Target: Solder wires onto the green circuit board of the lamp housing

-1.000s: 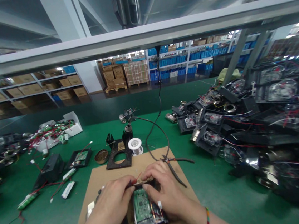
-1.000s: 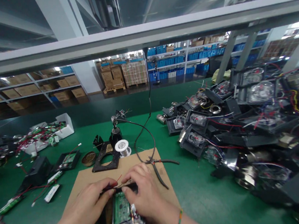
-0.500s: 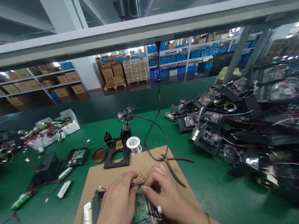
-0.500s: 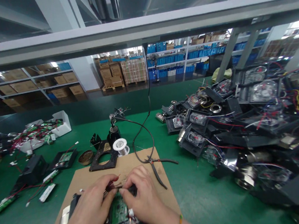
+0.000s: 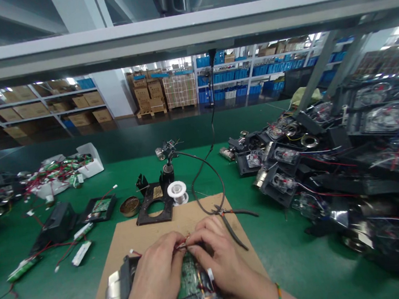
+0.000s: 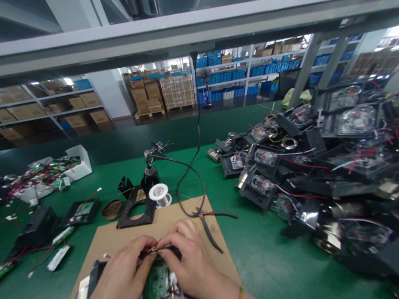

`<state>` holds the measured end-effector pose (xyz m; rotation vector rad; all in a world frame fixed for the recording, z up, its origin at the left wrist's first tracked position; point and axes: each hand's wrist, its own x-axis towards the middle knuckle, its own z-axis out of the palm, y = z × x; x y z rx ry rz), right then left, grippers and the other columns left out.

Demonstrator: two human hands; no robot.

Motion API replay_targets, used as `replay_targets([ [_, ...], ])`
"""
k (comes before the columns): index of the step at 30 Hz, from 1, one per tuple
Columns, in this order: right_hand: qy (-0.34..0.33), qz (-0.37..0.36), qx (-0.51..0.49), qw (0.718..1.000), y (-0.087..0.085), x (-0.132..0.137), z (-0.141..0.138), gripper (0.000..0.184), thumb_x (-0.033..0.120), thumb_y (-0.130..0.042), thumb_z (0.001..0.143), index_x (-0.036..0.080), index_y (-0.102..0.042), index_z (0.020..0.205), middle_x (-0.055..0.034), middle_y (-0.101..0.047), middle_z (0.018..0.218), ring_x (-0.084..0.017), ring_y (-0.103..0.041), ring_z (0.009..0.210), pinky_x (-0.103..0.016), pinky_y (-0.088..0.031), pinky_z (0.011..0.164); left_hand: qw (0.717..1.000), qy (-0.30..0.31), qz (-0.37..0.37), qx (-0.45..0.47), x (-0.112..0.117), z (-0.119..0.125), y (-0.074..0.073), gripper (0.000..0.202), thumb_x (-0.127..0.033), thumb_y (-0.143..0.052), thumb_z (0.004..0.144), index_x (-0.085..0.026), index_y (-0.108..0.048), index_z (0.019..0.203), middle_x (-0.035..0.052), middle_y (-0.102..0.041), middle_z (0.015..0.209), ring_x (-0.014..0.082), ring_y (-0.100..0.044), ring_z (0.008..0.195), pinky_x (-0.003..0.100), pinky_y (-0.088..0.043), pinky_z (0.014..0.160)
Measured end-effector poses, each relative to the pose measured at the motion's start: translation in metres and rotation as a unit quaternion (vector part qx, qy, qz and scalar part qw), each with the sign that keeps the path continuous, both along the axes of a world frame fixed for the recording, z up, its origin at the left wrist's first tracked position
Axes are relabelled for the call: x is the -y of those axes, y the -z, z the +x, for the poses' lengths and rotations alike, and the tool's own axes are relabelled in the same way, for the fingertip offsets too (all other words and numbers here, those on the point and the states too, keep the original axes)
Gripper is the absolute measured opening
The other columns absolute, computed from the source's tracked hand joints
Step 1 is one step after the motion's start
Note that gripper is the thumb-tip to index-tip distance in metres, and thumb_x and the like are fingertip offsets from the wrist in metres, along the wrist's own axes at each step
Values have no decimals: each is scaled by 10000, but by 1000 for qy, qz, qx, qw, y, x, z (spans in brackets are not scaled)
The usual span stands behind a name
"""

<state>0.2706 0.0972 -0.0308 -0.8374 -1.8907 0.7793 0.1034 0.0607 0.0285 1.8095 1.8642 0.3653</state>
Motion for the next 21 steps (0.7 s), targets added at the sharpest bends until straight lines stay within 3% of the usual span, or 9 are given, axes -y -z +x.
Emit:
replay_targets([
  [4,20,-7,10,1000,1,-2,0,96,118,-668,941,209,-639,928,-22,-605,897,-215,-550,933,-347,-420,820,1000,-1,3,6,1,-1,0,229,-144,-427,968,-250,-631,972,11,-729,999,214,-677,967,352,-435,837],
  [10,14,-23,31,999,0,-2,0,158,86,-685,904,194,-601,824,-13,-597,863,-211,-544,925,-337,-408,807,1000,-6,24,-8,3,-3,2,211,-192,-441,974,-260,-640,956,-3,-715,959,194,-668,915,341,-437,809],
  [17,5,-46,61,997,1,-4,0,192,72,-729,875,191,-603,792,-5,-600,862,-207,-548,932,-339,-417,826,994,-5,83,-66,10,3,15,301,-206,-423,969,-295,-711,967,12,-719,983,274,-643,943,454,-396,889],
  [21,12,-59,80,995,1,-4,4,148,91,-722,888,192,-620,849,-23,-607,906,-221,-553,968,-355,-439,858,991,-9,106,-79,12,2,23,316,-201,-417,958,-278,-723,978,30,-714,978,274,-631,945,455,-401,895],
])
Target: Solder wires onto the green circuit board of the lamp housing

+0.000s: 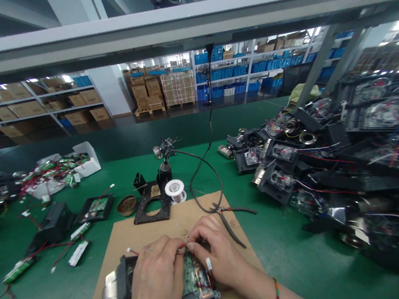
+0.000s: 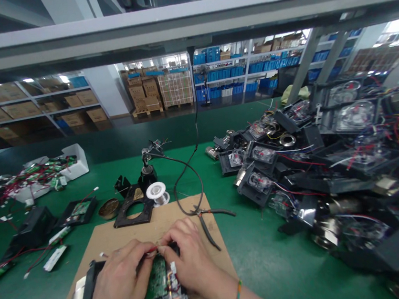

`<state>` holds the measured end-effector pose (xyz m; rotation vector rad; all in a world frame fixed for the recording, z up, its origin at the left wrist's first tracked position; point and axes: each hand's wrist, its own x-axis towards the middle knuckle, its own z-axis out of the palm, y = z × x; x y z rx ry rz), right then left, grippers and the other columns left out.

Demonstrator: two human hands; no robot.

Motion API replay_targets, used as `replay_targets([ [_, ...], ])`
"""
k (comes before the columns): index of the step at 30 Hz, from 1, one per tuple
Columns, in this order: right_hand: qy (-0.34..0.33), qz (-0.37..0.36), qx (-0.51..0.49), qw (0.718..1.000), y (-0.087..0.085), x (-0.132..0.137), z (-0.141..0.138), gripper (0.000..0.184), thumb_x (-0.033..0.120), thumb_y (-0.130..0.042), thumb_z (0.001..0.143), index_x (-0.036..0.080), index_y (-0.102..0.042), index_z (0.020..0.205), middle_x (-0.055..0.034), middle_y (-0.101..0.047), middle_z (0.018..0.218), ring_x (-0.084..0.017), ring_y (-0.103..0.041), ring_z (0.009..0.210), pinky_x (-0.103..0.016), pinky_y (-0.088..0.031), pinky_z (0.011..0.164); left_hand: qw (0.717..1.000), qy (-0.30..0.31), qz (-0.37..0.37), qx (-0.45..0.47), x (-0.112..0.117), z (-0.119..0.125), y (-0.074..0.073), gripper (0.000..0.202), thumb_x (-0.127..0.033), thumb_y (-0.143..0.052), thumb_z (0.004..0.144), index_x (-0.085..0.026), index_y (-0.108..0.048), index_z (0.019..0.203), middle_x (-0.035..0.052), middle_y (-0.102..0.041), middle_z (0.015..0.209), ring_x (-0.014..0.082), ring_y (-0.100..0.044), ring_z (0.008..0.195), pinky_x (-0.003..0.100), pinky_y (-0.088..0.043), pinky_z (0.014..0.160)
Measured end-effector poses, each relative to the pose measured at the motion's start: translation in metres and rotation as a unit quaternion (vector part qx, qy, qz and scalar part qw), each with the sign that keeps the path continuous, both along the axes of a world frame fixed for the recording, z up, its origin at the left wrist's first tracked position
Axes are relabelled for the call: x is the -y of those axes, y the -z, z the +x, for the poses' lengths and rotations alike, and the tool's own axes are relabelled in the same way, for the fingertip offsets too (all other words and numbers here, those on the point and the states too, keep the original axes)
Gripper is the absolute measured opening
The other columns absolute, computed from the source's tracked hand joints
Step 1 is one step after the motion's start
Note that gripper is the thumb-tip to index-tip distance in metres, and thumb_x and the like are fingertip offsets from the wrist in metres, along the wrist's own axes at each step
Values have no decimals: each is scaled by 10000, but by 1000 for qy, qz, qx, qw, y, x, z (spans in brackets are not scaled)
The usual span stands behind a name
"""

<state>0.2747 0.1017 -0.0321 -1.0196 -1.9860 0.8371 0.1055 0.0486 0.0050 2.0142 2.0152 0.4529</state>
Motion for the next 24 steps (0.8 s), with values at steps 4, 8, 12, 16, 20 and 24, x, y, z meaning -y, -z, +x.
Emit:
replay_targets([
  [4,1,-14,28,1000,7,2,7,285,93,-726,848,173,-629,1103,-78,-607,1069,-262,-554,1056,-416,-469,927,1000,5,-6,-13,0,-3,2,306,-223,-418,973,-269,-719,994,37,-705,999,276,-632,970,475,-393,911],
  [8,-17,-25,48,998,16,3,10,243,76,-661,860,187,-681,1076,-74,-601,1033,-253,-581,1011,-408,-495,906,995,14,-66,-72,-2,1,-6,330,-194,-402,998,-257,-725,972,41,-694,1014,275,-629,989,481,-388,930],
  [12,-13,-30,51,998,19,2,9,212,83,-646,858,179,-699,1040,-73,-595,1006,-254,-579,1001,-408,-495,896,986,24,-96,-137,-5,7,-11,385,-166,-361,1004,-252,-737,1000,59,-685,1042,285,-623,1000,488,-393,937],
  [16,-14,-33,50,998,16,2,8,233,136,-656,877,190,-686,1101,-71,-594,1037,-255,-569,1027,-415,-488,911,982,37,-74,-172,-6,6,-6,380,-171,-373,997,-245,-746,999,69,-682,1022,284,-626,1000,493,-381,931],
  [20,-22,-37,48,998,14,4,9,275,127,-657,859,200,-676,1123,-70,-594,1052,-255,-564,1035,-418,-484,910,978,45,-34,-202,-7,5,3,382,-113,-395,958,-249,-752,953,62,-671,987,268,-629,970,486,-359,923],
  [24,-21,-41,46,998,15,5,8,237,132,-656,865,203,-688,1089,-72,-601,1041,-258,-566,1019,-424,-480,902,973,52,-2,-224,-7,4,8,363,-113,-411,942,-248,-745,893,50,-661,947,269,-636,922,486,-348,907],
])
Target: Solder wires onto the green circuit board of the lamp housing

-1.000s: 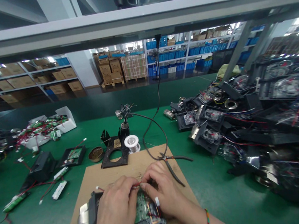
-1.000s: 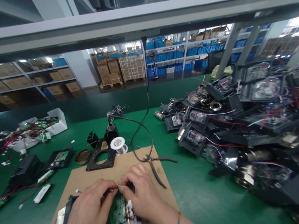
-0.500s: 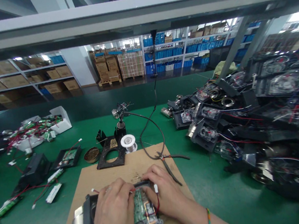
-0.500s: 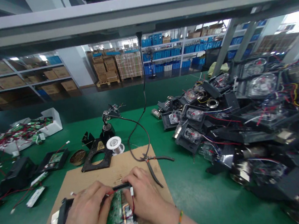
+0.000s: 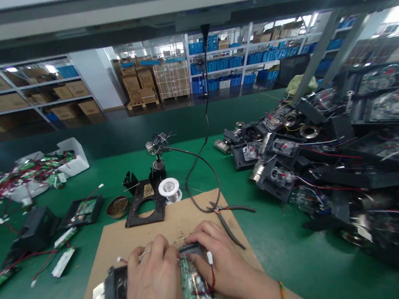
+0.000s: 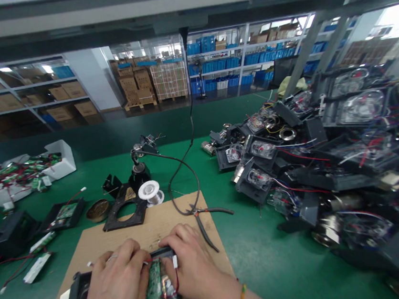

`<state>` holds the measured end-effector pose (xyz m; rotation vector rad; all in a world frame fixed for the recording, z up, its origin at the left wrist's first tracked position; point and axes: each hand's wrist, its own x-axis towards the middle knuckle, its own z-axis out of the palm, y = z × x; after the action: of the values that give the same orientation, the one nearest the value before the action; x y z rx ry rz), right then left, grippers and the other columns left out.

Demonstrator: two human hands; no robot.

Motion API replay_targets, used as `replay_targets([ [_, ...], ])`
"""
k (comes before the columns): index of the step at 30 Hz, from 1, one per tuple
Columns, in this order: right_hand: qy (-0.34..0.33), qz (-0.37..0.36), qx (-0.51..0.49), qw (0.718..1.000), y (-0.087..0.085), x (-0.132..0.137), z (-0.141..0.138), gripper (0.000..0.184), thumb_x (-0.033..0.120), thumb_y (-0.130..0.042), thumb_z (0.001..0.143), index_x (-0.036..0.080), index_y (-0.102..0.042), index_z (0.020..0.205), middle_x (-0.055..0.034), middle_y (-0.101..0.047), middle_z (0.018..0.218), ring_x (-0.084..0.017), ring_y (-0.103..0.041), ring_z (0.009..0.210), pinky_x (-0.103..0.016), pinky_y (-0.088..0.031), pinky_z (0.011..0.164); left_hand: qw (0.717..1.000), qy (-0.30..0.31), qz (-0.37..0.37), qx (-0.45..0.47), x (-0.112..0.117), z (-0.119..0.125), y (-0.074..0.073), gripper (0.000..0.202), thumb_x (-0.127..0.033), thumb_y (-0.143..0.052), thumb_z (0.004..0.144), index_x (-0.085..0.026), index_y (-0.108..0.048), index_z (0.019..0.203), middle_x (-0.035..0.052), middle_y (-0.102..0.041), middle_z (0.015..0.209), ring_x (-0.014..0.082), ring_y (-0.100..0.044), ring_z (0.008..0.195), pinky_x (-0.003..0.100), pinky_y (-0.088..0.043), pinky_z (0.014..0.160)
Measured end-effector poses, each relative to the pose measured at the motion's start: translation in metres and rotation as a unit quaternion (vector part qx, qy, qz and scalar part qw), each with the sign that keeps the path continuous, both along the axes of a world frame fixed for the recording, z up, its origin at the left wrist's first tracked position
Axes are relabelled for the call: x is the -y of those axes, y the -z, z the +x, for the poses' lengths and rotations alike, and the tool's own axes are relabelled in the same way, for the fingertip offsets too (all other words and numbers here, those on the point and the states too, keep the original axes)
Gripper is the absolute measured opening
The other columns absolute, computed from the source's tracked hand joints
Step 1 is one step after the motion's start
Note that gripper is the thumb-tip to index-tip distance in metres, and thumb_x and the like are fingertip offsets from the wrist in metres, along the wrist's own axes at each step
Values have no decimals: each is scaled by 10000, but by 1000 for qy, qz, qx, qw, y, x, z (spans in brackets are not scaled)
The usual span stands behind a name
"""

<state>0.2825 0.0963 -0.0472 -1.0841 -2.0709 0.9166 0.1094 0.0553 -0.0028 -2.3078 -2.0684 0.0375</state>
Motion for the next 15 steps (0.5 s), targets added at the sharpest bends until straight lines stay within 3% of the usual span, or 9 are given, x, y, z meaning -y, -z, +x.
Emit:
replay_targets([
  [9,3,-16,-4,1000,-3,-3,2,174,144,-669,883,184,-697,1050,-75,-614,1030,-251,-585,1019,-403,-481,884,998,17,58,-22,1,1,4,316,-110,-458,913,-232,-737,829,44,-665,900,265,-631,880,476,-332,882],
  [15,0,-3,17,1000,-4,-2,-2,252,141,-720,817,193,-694,1062,-74,-617,1030,-265,-562,1013,-424,-450,901,997,25,72,-13,3,1,4,320,-114,-452,912,-234,-737,830,44,-671,898,282,-632,895,502,-334,905],
])
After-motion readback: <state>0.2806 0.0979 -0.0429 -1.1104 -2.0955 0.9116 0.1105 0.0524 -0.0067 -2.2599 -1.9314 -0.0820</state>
